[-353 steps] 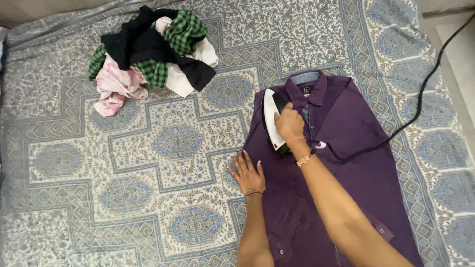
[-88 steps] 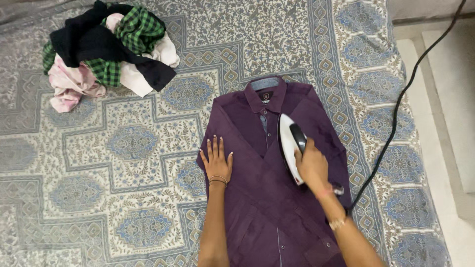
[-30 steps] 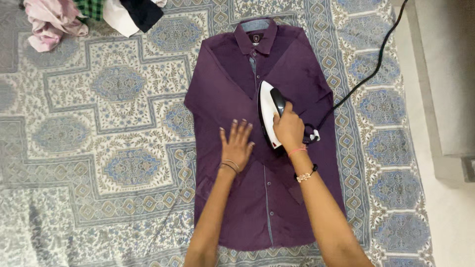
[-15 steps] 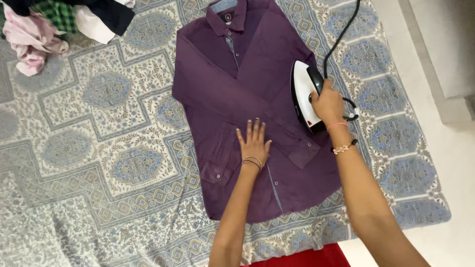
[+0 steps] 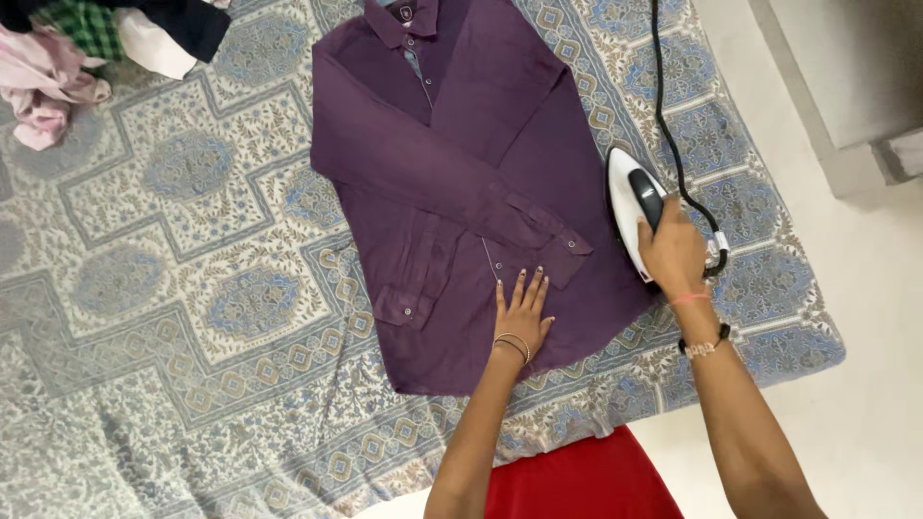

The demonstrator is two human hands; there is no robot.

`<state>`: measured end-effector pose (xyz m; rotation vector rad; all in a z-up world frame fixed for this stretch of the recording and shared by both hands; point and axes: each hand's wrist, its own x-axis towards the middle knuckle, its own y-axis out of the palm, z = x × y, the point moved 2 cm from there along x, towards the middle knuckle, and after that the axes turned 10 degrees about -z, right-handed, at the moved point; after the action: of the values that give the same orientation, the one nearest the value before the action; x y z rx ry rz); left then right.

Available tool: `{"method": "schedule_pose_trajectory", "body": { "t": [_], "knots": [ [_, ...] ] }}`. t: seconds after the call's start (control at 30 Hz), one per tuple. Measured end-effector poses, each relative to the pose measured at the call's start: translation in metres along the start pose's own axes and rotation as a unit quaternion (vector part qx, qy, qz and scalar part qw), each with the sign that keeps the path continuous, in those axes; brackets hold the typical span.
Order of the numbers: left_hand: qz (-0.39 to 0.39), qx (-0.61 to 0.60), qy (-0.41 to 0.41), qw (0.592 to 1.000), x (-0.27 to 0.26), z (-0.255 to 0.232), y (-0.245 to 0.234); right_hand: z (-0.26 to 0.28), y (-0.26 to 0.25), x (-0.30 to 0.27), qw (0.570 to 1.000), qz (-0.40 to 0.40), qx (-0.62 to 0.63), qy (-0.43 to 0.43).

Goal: The person irons a purple long-sleeved shirt laid out on a patterned bedsheet. They use a white and black electric iron to smooth the sleeves, collar, and body of the shirt, frequently adjusting the fabric with their hands to ensure even coverage. The shirt is folded in half lengthwise before the final ironing passes.

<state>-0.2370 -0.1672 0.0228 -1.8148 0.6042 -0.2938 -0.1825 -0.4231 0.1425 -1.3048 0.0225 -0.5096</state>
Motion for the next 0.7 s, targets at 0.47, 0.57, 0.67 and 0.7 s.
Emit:
{"method": "schedule_pose_trajectory", "body": {
  "t": [0.47, 0.57, 0.67, 0.7],
  "knots": [
    [-0.074, 0.011, -0.100, 0.992, -0.122, 0.064, 0.011, 0.095, 0.011, -0.082, 0.960, 0.170, 0.049, -0.218],
    [-0.100, 0.038, -0.167, 0.980, -0.131, 0.095, -0.006, 0.082, -0.010, -0.101, 0.954, 0.161, 0.066, -0.244],
    [-0.110, 0.045, -0.226, 0.967, -0.129, 0.127, -0.027, 0.086, -0.024, -0.093, 0.958, 0.190, 0.029, -0.213],
    [-0.110, 0.044, -0.243, 0.963, -0.129, 0.134, -0.032, 0.094, -0.026, -0.094, 0.959, 0.178, 0.025, -0.218]
  ]
}}
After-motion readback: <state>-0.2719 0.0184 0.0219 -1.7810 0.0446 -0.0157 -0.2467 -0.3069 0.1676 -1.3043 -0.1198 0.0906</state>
